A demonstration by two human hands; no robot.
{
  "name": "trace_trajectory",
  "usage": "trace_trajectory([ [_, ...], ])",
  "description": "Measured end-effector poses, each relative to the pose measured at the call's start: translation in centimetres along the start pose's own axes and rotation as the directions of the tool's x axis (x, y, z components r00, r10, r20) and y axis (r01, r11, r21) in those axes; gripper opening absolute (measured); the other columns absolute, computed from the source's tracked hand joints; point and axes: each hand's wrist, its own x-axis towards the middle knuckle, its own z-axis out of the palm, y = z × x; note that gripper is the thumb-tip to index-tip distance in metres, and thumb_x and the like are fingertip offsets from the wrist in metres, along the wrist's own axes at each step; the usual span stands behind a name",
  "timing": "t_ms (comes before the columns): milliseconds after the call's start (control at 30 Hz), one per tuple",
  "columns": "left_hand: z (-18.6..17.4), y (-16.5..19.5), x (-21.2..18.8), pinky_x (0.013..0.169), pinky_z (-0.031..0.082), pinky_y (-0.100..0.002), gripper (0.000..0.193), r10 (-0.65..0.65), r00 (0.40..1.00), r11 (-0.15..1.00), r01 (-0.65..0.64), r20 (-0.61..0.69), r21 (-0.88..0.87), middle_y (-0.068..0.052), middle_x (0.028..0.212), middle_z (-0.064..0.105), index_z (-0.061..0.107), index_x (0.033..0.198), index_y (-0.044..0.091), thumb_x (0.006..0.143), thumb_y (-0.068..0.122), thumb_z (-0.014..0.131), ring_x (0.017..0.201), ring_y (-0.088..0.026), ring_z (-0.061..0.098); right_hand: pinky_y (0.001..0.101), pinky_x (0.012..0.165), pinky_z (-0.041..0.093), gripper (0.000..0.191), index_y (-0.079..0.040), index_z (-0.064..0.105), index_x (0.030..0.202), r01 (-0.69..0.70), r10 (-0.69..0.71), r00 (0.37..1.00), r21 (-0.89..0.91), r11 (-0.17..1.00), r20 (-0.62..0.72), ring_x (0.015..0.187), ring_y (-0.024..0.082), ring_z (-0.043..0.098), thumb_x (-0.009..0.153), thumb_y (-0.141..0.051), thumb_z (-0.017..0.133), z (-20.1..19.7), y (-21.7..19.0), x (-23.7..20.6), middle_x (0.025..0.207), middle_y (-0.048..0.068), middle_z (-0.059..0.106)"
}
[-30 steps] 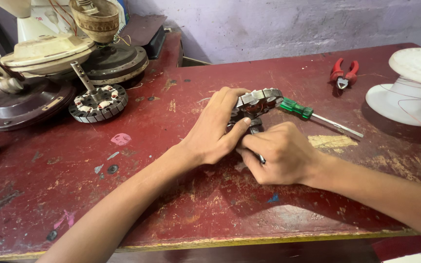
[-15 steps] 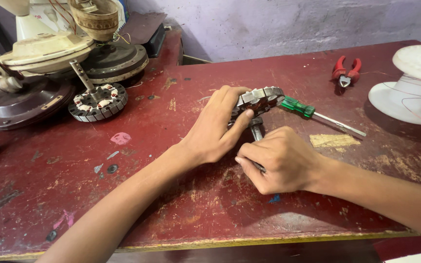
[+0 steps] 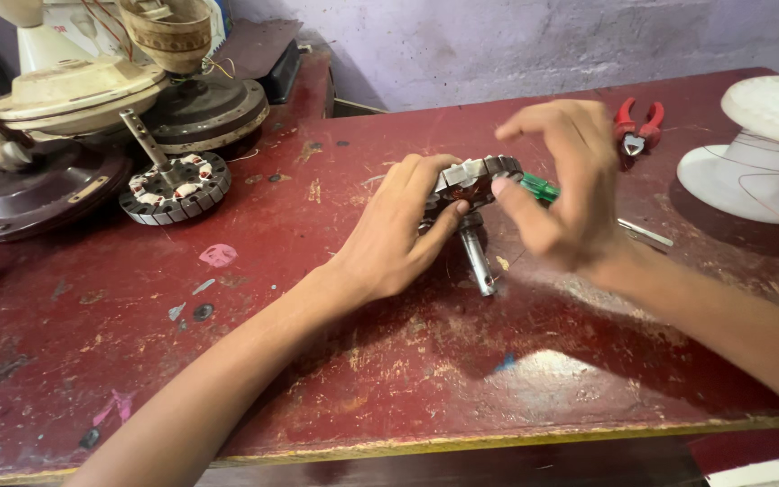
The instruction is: The person winds copper wire around a motor armature using a green screwdriver to press the wire into slots. The person repeatedly rotates the armature and continues winding until the slots are filled.
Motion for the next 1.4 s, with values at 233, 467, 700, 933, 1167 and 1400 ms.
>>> trace_trajectory([
  [233, 0.0, 0.2, -0.1, 0.102, 0.044, -0.046, 0.043, 0.019, 1.0, 1.0, -0.019, -0.014, -0.001, -0.02, 0.121, 0.057, 0.045, 0.139, 0.0, 0.104, 0.02, 0.061, 0.115, -0.036, 0.056, 0.0318, 0.078, 0.044, 0.04, -0.003, 0.064, 0.118, -0.508, 0.344, 0.847, 0.426, 0.749, 0.405, 0.087, 0.015, 0.054, 0.087, -0.028, 0.059, 1.2, 1.4, -1.8, 0.095, 0.005, 0.062],
  [467, 0.3, 0.3, 0.0, 0.099, 0.046, -0.044, 0.041, -0.036, 0.999, 0.998, 0.035, -0.032, -0.046, -0.017, 0.117, 0.058, 0.049, 0.139, 0.005, 0.103, 0.019, 0.062, 0.112, -0.034, 0.057, 0.0245, 0.081, 0.047, 0.025, -0.003, 0.063, 0.118, -0.607, 0.391, 0.795, 0.596, 0.526, 0.465, 0.091, 0.007, 0.058, 0.094, -0.011, 0.061, 1.6, 1.9, -2.0, 0.098, 0.0, 0.064],
  [700, 1.3, 0.2, 0.1, 0.095, 0.047, -0.043, 0.032, -0.062, 0.986, 0.995, 0.048, -0.155, -0.087, -0.014, 0.113, 0.061, 0.056, 0.129, 0.006, 0.1, 0.018, 0.067, 0.108, -0.033, 0.06, 0.0274, 0.09, 0.05, 0.026, -0.005, 0.068, 0.116, -0.703, 0.457, 0.705, 0.623, 0.345, 0.542, 0.093, 0.01, 0.065, 0.09, -0.008, 0.067, 1.7, 2.4, -2.1, 0.097, 0.002, 0.07],
  [933, 1.3, -0.5, 0.0, 0.091, 0.047, -0.044, 0.031, -0.085, 0.989, 0.994, 0.075, -0.122, -0.084, -0.016, 0.111, 0.06, 0.056, 0.123, 0.004, 0.1, 0.019, 0.069, 0.104, -0.033, 0.06, 0.0295, 0.094, 0.051, 0.03, -0.004, 0.069, 0.12, -0.712, 0.439, 0.696, 0.629, 0.313, 0.569, 0.095, 0.01, 0.065, 0.09, -0.009, 0.073, 1.8, 3.0, -2.5, 0.1, 0.002, 0.07],
  [1167, 1.0, -1.0, 0.3, 0.088, 0.045, -0.047, 0.033, -0.091, 0.995, 0.995, 0.089, -0.035, -0.034, -0.02, 0.108, 0.055, 0.048, 0.114, 0.001, 0.099, 0.02, 0.07, 0.1, -0.037, 0.055, 0.0246, 0.079, 0.055, 0.047, -0.007, 0.061, 0.131, -0.608, 0.321, 0.779, 0.527, 0.593, 0.538, 0.095, 0.009, 0.063, 0.088, -0.017, 0.074, 1.1, 2.2, -1.4, 0.107, -0.001, 0.067],
  [1400, 0.6, -0.7, 0.6, 0.087, 0.044, -0.048, 0.044, -0.077, 0.997, 0.997, 0.077, 0.021, -0.021, -0.021, 0.106, 0.052, 0.046, 0.111, 0.0, 0.092, 0.025, 0.076, 0.099, -0.037, 0.054, 0.025, 0.081, 0.058, 0.051, -0.006, 0.064, 0.133, -0.605, 0.283, 0.763, 0.489, 0.628, 0.581, 0.093, 0.011, 0.07, 0.084, -0.015, 0.075, 0.5, 2.3, -0.7, 0.109, 0.005, 0.074],
])
